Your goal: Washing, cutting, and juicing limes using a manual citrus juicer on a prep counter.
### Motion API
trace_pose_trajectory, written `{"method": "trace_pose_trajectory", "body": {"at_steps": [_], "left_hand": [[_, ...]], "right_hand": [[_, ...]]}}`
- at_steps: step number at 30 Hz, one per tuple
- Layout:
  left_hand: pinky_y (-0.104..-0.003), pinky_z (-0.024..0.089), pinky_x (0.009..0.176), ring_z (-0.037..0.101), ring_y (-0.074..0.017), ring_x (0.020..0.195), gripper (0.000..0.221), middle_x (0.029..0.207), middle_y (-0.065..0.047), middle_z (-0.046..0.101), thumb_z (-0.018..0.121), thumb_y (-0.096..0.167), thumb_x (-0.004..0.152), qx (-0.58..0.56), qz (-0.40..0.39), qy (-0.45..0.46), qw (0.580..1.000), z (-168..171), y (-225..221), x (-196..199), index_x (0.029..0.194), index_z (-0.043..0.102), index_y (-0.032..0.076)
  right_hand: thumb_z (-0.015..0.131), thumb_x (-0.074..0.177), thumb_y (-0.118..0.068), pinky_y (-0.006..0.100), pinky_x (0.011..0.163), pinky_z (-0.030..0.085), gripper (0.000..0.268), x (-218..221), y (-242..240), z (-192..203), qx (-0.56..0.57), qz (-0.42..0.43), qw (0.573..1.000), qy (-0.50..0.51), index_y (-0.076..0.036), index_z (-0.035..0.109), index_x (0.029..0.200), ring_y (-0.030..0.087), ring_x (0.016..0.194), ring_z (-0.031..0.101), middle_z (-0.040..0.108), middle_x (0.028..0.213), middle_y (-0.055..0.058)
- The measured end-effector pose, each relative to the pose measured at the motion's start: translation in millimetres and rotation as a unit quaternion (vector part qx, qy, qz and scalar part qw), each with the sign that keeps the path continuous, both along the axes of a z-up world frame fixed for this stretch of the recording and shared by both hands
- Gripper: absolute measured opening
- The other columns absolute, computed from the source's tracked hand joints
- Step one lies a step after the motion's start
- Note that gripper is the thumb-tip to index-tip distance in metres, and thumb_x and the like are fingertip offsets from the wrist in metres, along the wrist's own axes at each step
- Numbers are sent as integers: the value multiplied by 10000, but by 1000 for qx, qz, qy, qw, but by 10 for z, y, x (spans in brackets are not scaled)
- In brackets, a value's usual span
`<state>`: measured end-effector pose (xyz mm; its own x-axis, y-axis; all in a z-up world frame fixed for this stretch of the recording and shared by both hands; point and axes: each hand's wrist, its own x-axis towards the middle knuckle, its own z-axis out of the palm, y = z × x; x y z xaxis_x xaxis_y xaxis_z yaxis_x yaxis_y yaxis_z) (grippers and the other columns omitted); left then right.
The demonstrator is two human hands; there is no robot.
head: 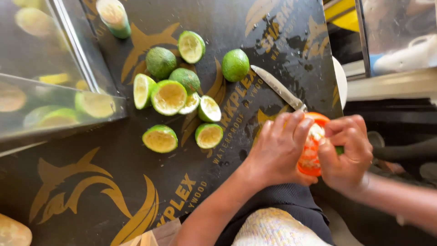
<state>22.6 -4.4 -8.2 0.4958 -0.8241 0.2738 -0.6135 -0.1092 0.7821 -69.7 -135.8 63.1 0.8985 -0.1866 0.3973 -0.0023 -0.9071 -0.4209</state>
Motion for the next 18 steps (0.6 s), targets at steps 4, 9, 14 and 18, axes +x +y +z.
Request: {"method": "trace_pose_trajectory", "body": {"at_steps": [4,9,14,18], "left_hand": [[-556,514,925,574,-399,1244,1368,1503,-199,540,984,695,350,-30,46,-58,997,-40,-49,-20,1437,478,36],[-554,521,949,580,-404,1260,1395,1494,-181,555,948,771,369,-40,48,-42,997,-139,-118,-77,1447,475,22],[-577,495,972,556,-402,1256,1398,1493,-191,530,964,716,367,-26,46,-18,998,-92,-79,-76,1455,441,12],[-556,483,961,550,-403,1261,1371,1529,-200,529,964,709,390,-15,41,-21,999,-33,-73,-97,1454,448,16]], "right_hand": [[595,920,-102,488,691,448,370,473,-468,223,-58,354,933,35,-41,391,617,391,691,501,645,848,206],[477,1087,-151,445,553,356,411,1005,-513,375,-60,735,669,88,-157,432,679,316,646,452,611,825,216],[395,1033,-142,476,592,381,375,659,-388,299,-43,570,815,95,-112,419,660,336,612,458,556,767,172],[582,994,-76,474,906,408,260,31,-182,6,-24,58,997,50,-59,454,768,288,751,543,621,865,138]]}}
